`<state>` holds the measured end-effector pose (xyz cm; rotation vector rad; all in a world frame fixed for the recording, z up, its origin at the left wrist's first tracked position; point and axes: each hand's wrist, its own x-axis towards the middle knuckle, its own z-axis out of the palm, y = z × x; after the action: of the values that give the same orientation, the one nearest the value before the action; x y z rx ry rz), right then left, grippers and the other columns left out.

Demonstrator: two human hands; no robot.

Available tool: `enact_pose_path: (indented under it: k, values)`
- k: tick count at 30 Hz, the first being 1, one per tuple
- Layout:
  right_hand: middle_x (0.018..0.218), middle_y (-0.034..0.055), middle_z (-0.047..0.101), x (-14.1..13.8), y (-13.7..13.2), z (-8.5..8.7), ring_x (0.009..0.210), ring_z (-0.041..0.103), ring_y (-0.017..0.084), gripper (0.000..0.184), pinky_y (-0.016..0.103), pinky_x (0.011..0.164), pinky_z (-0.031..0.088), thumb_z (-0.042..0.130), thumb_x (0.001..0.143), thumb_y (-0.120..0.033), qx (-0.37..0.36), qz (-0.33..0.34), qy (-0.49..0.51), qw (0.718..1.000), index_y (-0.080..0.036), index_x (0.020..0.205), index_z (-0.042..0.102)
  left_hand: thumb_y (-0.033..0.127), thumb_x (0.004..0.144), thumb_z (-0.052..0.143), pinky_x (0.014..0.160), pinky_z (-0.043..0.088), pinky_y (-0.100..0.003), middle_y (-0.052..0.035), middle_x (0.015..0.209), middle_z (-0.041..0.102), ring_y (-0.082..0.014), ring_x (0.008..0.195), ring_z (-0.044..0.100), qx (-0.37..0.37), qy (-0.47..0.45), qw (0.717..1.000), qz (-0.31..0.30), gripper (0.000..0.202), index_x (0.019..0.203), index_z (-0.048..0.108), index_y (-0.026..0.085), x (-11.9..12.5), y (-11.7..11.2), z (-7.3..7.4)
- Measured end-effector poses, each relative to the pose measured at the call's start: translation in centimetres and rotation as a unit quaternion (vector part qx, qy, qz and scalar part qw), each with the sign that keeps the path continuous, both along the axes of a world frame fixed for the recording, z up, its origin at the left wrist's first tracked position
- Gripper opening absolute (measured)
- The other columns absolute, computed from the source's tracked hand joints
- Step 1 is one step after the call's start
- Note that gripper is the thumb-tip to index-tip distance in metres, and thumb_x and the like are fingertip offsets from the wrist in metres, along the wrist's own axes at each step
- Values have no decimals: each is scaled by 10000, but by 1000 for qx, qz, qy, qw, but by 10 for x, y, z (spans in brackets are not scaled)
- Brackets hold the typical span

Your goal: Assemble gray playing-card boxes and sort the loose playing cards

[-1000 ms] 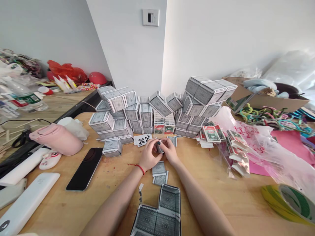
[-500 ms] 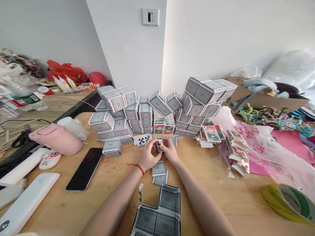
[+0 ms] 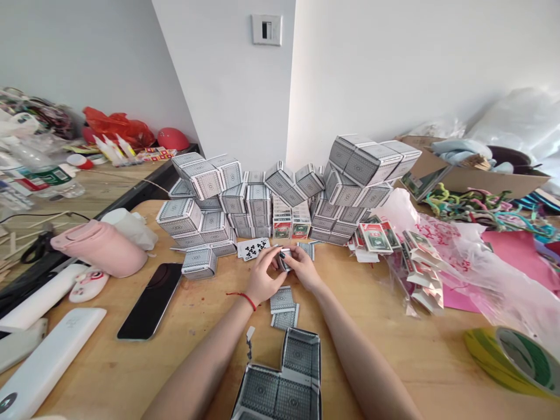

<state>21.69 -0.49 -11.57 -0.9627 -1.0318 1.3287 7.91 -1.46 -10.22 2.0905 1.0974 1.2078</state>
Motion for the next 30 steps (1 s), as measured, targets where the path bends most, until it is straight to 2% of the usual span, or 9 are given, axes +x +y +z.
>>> enact_pose_path:
  k: [7, 10, 15, 20, 22, 24, 27, 30]
  values:
    - [683, -10, 590, 2, -2, 1, 574, 522, 112, 347, 213, 508, 384, 646, 647, -376, -51, 39, 30, 998, -178, 900, 515, 212, 714, 553, 857, 448, -364, -89, 1173, 457, -205, 1014, 496, 20, 30, 999, -6, 502, 1198, 419, 214, -3, 2, -3]
    - [659, -21, 577, 2, -2, 1, 540, 504, 97, 347, 199, 481, 374, 659, 633, -363, -55, 27, 35, 997, -176, 891, 521, 228, 714, 562, 883, 433, -374, -85, 1182, 458, -212, 1043, 482, 20, 28, 999, -12, 506, 1199, 420, 219, -3, 3, -4]
    - [784, 17, 605, 2, 0, 1, 627, 541, 118, 372, 215, 544, 414, 672, 611, -345, -63, 10, 32, 997, -167, 913, 546, 198, 702, 569, 891, 429, -380, -80, 1188, 470, -218, 1063, 472, 1, 13, 999, -31, 573, 1240, 374, 229, -3, 3, -1]
    - [834, 34, 610, 1, 0, -1, 699, 558, 145, 404, 246, 621, 441, 674, 603, -339, -50, -26, 23, 998, -169, 946, 546, 233, 702, 581, 958, 364, -420, -73, 1219, 442, -238, 1126, 412, -15, -25, 998, -58, 514, 1194, 432, 233, -1, 0, 6]
    - [850, 36, 604, 0, 0, -2, 717, 557, 148, 410, 249, 634, 445, 676, 601, -338, -33, -49, 17, 998, -173, 950, 539, 277, 711, 577, 875, 439, -394, -88, 1250, 392, -226, 1042, 478, -67, -85, 991, -74, 508, 1193, 423, 229, 0, 1, 5]
    - [880, 39, 597, -2, -1, -2, 747, 557, 152, 419, 257, 661, 447, 679, 597, -335, -6, -67, 7, 998, -180, 956, 529, 325, 744, 535, 746, 504, -352, -102, 1205, 411, -181, 874, 554, -149, -166, 972, -72, 472, 1186, 409, 216, 2, 3, 3]
    - [906, 39, 590, -5, -4, 0, 794, 555, 160, 429, 275, 722, 442, 687, 589, -318, 43, -79, -36, 995, -189, 961, 515, 395, 788, 445, 588, 528, -318, -60, 934, 535, -137, 659, 570, -286, -250, 924, -54, 399, 1134, 415, 199, 3, 8, 0]
    - [915, 42, 589, -6, -7, 3, 827, 554, 172, 435, 293, 759, 436, 688, 590, -301, 78, -77, -90, 990, -194, 969, 504, 414, 769, 463, 512, 524, -312, -11, 773, 551, -139, 577, 570, -374, -265, 887, -50, 382, 1093, 429, 215, 2, 14, 0]
